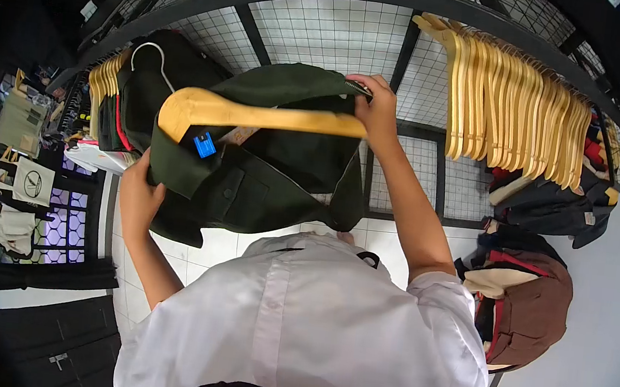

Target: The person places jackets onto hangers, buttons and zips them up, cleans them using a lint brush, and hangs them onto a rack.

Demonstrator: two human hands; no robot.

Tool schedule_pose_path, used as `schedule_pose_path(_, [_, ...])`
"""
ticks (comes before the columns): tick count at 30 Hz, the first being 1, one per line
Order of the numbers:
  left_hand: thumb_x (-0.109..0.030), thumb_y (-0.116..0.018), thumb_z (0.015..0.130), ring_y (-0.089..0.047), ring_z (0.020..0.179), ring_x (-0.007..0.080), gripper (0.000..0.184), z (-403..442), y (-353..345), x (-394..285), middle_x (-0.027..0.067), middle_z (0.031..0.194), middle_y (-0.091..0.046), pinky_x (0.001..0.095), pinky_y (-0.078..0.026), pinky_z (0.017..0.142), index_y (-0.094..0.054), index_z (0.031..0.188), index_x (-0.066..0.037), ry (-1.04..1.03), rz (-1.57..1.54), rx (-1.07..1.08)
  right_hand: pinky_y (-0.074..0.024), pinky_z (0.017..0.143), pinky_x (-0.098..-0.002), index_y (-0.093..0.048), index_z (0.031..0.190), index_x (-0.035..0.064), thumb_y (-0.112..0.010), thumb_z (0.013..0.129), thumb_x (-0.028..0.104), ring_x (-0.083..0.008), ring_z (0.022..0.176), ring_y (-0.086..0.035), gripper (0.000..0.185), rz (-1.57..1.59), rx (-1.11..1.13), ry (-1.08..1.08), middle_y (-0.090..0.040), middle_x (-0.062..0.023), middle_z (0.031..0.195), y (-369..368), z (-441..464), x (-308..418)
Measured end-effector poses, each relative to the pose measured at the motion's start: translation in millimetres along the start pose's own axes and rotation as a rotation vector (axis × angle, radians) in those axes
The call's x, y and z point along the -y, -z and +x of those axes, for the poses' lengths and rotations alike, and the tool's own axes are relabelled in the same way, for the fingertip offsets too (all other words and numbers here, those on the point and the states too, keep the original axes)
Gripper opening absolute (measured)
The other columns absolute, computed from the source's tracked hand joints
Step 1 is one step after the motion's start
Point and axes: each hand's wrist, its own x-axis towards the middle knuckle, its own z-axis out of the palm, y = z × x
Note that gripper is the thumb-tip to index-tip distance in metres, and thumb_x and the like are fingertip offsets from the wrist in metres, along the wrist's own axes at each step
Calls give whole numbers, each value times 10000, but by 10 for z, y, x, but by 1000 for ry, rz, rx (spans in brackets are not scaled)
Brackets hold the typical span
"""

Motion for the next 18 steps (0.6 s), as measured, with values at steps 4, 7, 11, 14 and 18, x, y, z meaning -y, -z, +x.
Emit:
schedule_pose_path(4, [67,-596,616,-593,883,381,556,88,-146,-23,178,1018,-635,421,-489,756,-573,1160,-39,36,72,-47,-472,675,-292,-657,1001,33,-502,714,-157,-246,716,-588,377,-205,-67,27,-590,-132,853,42,-20,141])
schedule_pose_path(7, [74,-596,620,-595,879,382,552,152,-193,-115,174,1017,-634,426,-491,752,-578,1158,-51,-3,70,-31,-471,688,-310,-654,993,29,-518,734,-115,-269,759,-602,326,-282,-43,14,-588,-137,843,133,45,91])
schedule_pose_path(11, [81,-593,629,-596,873,386,549,220,-271,-206,173,1022,-633,430,-492,746,-581,1157,-66,-6,58,-35,-469,680,-314,-640,1009,24,-532,742,-84,-267,751,-597,307,-322,-45,6,-588,-147,857,265,92,128])
schedule_pose_path(14, [81,-591,638,-597,874,388,540,271,-350,-235,174,1029,-631,432,-492,745,-582,1157,-68,60,43,-69,-467,669,-312,-629,1011,16,-535,747,-72,-264,742,-595,294,-303,1,53,-587,-153,842,251,-47,339])
schedule_pose_path(18, [72,-593,654,-598,886,388,514,268,-440,-224,173,1040,-631,426,-493,745,-584,1150,-61,182,5,-174,-465,655,-311,-586,1053,-6,-536,786,-47,-246,750,-606,275,-214,168,81,-595,-148,843,141,-390,744])
